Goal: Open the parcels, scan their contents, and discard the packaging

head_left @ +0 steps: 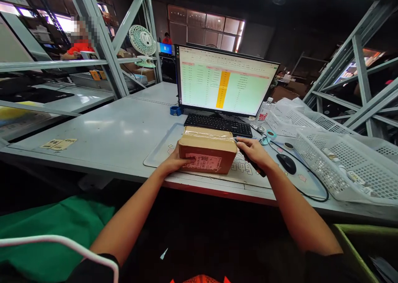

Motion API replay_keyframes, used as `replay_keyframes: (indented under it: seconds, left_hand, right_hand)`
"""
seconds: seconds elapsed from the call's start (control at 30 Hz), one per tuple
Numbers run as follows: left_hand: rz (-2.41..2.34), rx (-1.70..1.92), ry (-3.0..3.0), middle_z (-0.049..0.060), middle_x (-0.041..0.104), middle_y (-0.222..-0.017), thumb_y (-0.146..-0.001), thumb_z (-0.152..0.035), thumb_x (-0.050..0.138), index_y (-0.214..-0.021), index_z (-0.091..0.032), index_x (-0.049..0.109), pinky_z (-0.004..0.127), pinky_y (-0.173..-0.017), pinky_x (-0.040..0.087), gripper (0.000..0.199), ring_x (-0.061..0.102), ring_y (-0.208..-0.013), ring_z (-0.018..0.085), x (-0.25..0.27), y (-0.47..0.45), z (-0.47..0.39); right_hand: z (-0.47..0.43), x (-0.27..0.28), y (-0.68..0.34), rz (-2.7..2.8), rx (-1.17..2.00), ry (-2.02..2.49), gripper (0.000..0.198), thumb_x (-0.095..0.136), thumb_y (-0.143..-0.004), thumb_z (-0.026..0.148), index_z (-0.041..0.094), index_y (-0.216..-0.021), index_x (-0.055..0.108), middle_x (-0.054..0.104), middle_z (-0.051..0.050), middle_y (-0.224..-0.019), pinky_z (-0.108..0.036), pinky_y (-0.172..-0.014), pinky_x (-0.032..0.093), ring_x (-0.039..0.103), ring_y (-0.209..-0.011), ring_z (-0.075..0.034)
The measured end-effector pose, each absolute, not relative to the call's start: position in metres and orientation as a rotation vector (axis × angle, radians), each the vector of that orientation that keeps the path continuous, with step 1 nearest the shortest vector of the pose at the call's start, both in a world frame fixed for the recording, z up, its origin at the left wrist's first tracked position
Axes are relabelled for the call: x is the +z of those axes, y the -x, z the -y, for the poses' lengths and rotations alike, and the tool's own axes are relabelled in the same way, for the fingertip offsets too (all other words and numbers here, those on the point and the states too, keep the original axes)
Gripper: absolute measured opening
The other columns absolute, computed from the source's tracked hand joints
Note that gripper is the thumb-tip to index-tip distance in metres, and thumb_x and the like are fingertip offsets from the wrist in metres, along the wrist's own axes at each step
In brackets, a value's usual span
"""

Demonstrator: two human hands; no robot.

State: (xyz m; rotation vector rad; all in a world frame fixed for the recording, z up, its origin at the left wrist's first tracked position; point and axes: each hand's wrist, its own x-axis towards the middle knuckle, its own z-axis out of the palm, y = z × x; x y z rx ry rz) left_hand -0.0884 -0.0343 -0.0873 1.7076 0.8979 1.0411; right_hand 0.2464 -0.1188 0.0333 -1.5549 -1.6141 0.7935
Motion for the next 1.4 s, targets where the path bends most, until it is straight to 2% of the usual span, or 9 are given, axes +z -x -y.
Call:
replay_keyframes:
  seconds: [0.17,0.23,0.33,0.43,0.57,0.77,1.17,1.3,1.4]
  left_hand:
    - [-0.883,1.098,-1.683,0.019,0.057,-0.153,-0.069,-0.056,0.091,-0.158,-0.02,0.031,0.058,-0.124,0.042,0.114,0.051,-0.147,0.04,-0.093,0.086,0.031]
    - [-0.862,1.088,-1.659,0.019,0.057,-0.153,-0.068,-0.054,0.092,-0.159,-0.02,0.03,0.058,-0.124,0.041,0.115,0.052,-0.146,0.04,-0.093,0.085,0.032]
    - [-0.808,1.065,-1.646,0.019,0.058,-0.153,-0.067,-0.052,0.093,-0.157,-0.02,0.034,0.058,-0.123,0.043,0.111,0.053,-0.145,0.04,-0.091,0.087,0.032]
    - [-0.759,1.038,-1.672,0.019,0.059,-0.153,-0.065,-0.052,0.094,-0.152,-0.019,0.042,0.057,-0.125,0.041,0.106,0.052,-0.145,0.042,-0.09,0.089,0.031]
    - [-0.744,1.033,-1.682,0.018,0.061,-0.151,-0.063,-0.052,0.095,-0.153,-0.017,0.043,0.056,-0.124,0.042,0.11,0.053,-0.143,0.043,-0.088,0.092,0.031]
    - [-0.732,0.967,-1.662,0.016,0.065,-0.144,-0.064,-0.048,0.094,-0.155,-0.017,0.04,0.054,-0.117,0.048,0.11,0.058,-0.137,0.041,-0.082,0.093,0.036]
    - [-0.684,0.998,-1.679,0.016,0.056,-0.158,-0.066,-0.047,0.092,-0.156,-0.02,0.043,0.057,-0.129,0.036,0.106,0.046,-0.151,0.041,-0.079,0.094,0.038]
    - [-0.862,1.074,-1.887,0.017,0.043,-0.167,-0.072,-0.054,0.089,-0.164,-0.024,0.032,0.06,-0.13,0.032,0.113,0.036,-0.157,0.043,-0.051,0.099,0.06]
    - [-0.977,1.411,-2.245,0.015,0.035,-0.172,-0.091,-0.054,0.076,-0.165,-0.025,0.033,0.057,-0.132,0.026,0.091,0.029,-0.16,0.039,-0.015,0.085,0.09]
  right_hand:
    - [0.151,0.022,-0.247,1.645,0.778,1.557,0.06,0.061,-0.093,0.055,0.016,-0.138,0.072,0.059,0.002,-0.063,-0.026,-0.045,0.045,0.049,-0.047,-0.013]
    - [0.158,0.024,-0.255,1.684,0.705,1.579,0.059,0.061,-0.093,0.056,0.017,-0.136,0.074,0.068,-0.001,-0.071,-0.03,-0.051,0.051,0.057,-0.053,-0.016]
    - [0.154,0.048,-0.264,1.847,0.347,1.574,0.047,0.065,-0.092,0.048,0.019,-0.127,0.079,0.08,-0.01,-0.104,-0.039,-0.079,0.061,0.074,-0.087,-0.026]
    - [0.135,0.09,-0.24,2.147,-0.029,1.498,0.038,0.062,-0.098,0.037,0.024,-0.13,0.078,0.078,-0.011,-0.125,-0.043,-0.097,0.056,0.072,-0.113,-0.031]
    - [0.097,0.13,-0.154,2.653,-0.296,1.425,0.037,0.057,-0.104,0.027,0.03,-0.135,0.076,0.078,-0.009,-0.121,-0.036,-0.079,0.05,0.072,-0.102,-0.028]
    - [0.065,0.129,-0.079,2.955,-0.389,1.392,0.034,0.058,-0.1,0.019,0.025,-0.126,0.079,0.079,-0.012,-0.116,-0.033,-0.067,0.036,0.07,-0.096,-0.026]
    - [0.117,0.119,-0.234,2.78,-0.334,1.842,0.03,0.067,-0.086,0.006,0.028,-0.096,0.084,0.077,-0.012,-0.085,-0.039,-0.069,0.038,0.063,-0.072,-0.026]
    - [0.134,0.07,-0.276,2.483,-0.312,2.102,0.026,0.064,-0.093,0.015,0.025,-0.107,0.083,0.078,-0.014,-0.096,-0.038,-0.072,0.044,0.07,-0.081,-0.029]
    - [0.139,0.018,-0.281,2.276,-0.138,2.081,0.03,0.06,-0.099,0.024,0.022,-0.124,0.077,0.077,-0.015,-0.113,-0.036,-0.082,0.05,0.072,-0.097,-0.028]
